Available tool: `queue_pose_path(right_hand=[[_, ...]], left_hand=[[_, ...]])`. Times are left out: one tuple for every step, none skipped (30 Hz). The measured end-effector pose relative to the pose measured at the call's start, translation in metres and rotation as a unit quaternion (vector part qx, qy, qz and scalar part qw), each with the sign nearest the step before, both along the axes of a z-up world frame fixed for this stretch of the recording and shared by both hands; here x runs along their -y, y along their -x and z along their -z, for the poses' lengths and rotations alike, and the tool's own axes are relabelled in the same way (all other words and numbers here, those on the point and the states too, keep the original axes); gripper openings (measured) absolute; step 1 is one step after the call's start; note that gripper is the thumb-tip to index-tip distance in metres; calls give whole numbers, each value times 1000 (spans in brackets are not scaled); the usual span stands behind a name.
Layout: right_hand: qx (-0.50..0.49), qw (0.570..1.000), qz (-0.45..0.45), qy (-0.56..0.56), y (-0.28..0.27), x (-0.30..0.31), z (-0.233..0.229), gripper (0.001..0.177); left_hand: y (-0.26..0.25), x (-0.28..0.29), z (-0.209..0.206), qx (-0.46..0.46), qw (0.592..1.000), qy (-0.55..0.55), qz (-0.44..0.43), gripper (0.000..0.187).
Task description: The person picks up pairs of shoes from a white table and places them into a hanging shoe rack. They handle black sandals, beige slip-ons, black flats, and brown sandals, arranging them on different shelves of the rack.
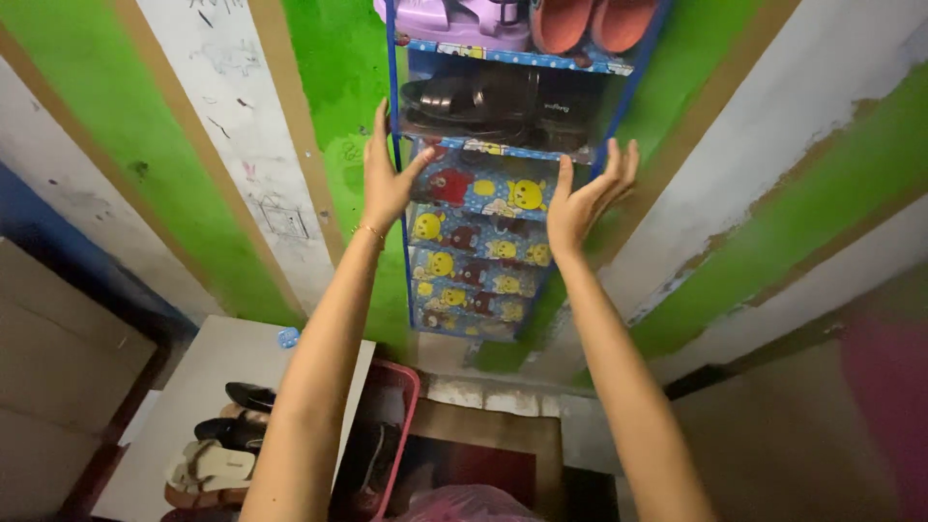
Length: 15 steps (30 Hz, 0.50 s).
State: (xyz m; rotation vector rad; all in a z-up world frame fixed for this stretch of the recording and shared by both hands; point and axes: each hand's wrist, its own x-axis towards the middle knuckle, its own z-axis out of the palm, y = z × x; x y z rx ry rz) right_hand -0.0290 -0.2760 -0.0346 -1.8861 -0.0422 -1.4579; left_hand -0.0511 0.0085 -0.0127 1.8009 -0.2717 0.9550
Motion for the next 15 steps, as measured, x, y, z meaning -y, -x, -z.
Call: queue_pose_path(right_hand=[[0, 1000, 4, -1, 8, -9, 1, 70], [-16, 1000, -14, 4, 16, -18, 1, 64], [-32, 999, -33, 10, 24, -27, 3, 60], [-34, 999, -30, 10, 28, -32, 10, 60], [-64, 996, 13, 55, 31, -39, 18, 73], [-94, 989, 56, 100, 34, -45, 25, 88], [-96, 989, 57, 100, 41, -52, 32, 88], [-134, 981, 78, 120, 47, -59, 38, 95], [-171, 970, 97, 141, 53, -67, 44, 102], [-172, 970, 97, 141, 55, -72, 53, 102], [-190, 966, 90, 150, 57, -78, 64, 105], [-209, 961, 82, 159, 59, -84, 74, 109], [-209, 962, 81, 159, 57, -88, 87, 109], [-216, 962, 54, 159, 54, -92, 99, 111], [-225, 961, 27, 160, 54, -96, 113, 113]], left_hand=[[-4, 0, 10, 0, 1000, -1, 4, 98], [-7, 0, 21, -6, 1000, -20, -9, 96], [-10, 0, 32, -14, 999, -39, -24, 95], [-11, 1, 43, -16, 999, -39, -21, 95], [-11, 0, 55, 2, 998, -66, -21, 96], [-12, 0, 66, 20, 995, -92, -20, 97], [-13, -3, 81, 19, 995, -92, -19, 97], [-14, -6, 96, -45, 994, -101, -22, 97], [-16, -10, 110, -108, 988, -110, -27, 97], [-12, -11, 117, -109, 988, -110, -26, 97], [-8, -14, 124, -133, 981, -135, -34, 95], [-3, -16, 131, -156, 974, -160, -41, 93], [1, -20, 136, -156, 974, -160, -43, 93], [6, -24, 142, -172, 967, -180, -44, 90], [12, -27, 149, -190, 960, -200, -45, 87]])
